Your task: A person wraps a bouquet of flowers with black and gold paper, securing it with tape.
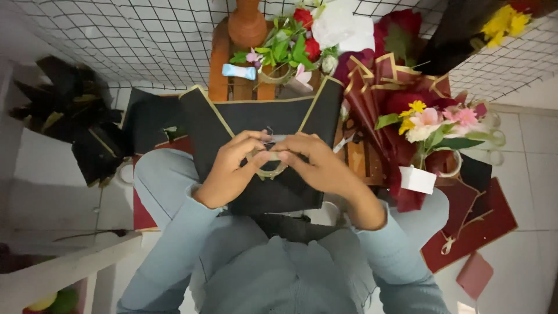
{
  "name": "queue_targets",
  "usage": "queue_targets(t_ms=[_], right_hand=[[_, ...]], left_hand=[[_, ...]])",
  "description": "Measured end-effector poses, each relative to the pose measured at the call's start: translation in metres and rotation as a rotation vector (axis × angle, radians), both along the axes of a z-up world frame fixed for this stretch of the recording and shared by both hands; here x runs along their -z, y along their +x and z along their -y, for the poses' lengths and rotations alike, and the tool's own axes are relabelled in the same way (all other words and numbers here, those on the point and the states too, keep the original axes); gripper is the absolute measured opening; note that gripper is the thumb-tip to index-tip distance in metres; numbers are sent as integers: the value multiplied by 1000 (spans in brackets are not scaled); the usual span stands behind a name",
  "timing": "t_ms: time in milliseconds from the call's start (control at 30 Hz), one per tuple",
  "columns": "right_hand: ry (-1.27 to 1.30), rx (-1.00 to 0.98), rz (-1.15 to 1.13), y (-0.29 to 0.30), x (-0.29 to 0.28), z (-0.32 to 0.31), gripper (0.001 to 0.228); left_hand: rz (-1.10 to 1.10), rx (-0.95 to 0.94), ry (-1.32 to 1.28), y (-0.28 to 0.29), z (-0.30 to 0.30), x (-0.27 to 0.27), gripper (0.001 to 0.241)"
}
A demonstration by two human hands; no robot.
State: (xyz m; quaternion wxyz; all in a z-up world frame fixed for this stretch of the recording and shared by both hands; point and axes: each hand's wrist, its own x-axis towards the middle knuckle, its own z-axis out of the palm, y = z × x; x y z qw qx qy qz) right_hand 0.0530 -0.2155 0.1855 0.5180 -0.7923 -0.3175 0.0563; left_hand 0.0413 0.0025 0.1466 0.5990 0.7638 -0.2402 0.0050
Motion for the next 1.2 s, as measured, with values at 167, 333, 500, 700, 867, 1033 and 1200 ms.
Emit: queue_targets(t_ms=[167,333,500,700,867,1033,1200], right_hand=[[49,-86,-92,-6,9,31,21],[203,-141,-217,-15,11,53,19],[400,-219,-305,-22,20,62,20],[562,-286,-303,-29,30,62,24],[588,-290,-264,-34,21,60,23],[369,-88,-182,-37,16,62,19],[174,145,-45,-47,9,48,9]], left_hand=[[-107,38,-174,-3,17,11,25],[-163,163,-332,-13,17,1,28],[-251,316,-619,-17,21,7,32],[-437,475,-899,-22,25,8,30],[-438,525,-946,-19,31,14,32],[-233,360,-604,-16,34,3,37],[-70,90,-91,-34,47,-31,28]])
